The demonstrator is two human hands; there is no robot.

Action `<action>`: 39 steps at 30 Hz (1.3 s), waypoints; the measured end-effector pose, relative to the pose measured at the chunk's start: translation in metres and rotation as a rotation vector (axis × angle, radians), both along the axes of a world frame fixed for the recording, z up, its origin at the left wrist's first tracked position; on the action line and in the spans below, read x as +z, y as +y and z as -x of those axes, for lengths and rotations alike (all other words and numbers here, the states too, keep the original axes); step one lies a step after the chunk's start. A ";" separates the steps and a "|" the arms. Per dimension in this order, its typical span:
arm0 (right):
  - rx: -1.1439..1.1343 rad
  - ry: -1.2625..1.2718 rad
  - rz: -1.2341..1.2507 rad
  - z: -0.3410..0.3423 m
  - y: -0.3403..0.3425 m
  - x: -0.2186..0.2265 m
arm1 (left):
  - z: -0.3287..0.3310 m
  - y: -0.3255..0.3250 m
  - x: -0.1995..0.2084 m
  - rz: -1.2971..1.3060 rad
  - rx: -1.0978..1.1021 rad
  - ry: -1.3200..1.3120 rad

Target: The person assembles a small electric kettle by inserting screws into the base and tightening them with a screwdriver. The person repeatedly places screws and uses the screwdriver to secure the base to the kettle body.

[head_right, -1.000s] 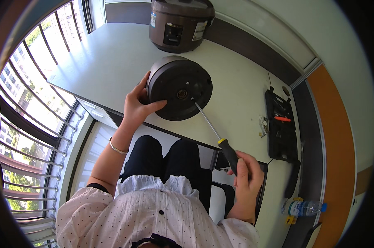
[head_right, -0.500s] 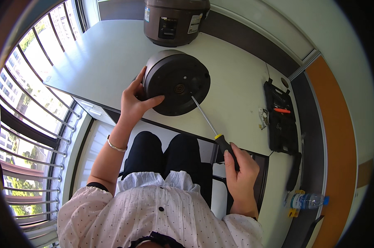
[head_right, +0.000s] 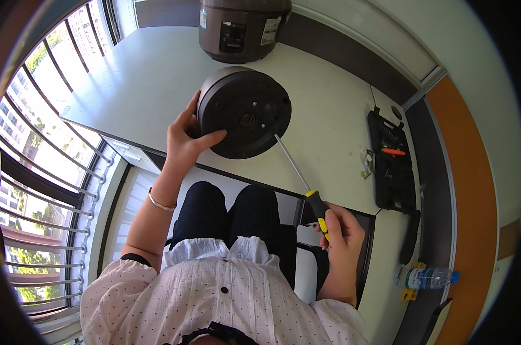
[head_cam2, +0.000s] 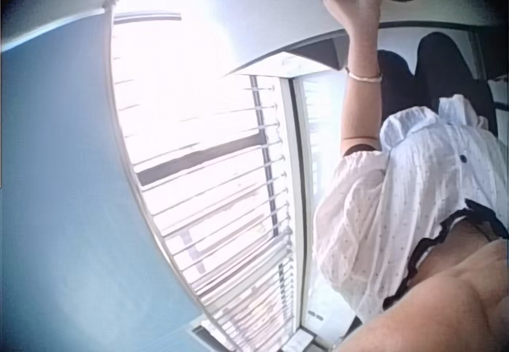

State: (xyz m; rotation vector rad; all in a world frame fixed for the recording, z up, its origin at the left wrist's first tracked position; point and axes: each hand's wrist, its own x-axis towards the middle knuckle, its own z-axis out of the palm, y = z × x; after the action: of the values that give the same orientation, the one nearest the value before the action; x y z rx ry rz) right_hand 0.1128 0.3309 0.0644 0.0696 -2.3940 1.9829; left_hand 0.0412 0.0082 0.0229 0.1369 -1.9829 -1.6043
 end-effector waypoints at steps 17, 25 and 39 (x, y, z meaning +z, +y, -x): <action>0.039 0.202 -0.145 0.001 -0.005 -0.015 | -0.001 0.000 -0.001 -0.005 -0.013 0.002; 0.034 0.186 -0.152 0.002 -0.004 -0.016 | 0.000 -0.001 -0.001 0.008 -0.007 0.001; 0.040 0.176 -0.162 0.001 -0.005 -0.015 | 0.000 -0.001 -0.001 0.003 -0.014 0.009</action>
State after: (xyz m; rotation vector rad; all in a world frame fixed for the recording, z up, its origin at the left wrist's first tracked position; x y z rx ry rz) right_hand 0.1113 0.3260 0.0492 0.2848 -2.4499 1.7136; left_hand 0.0412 0.0076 0.0216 0.1146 -1.9838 -1.6083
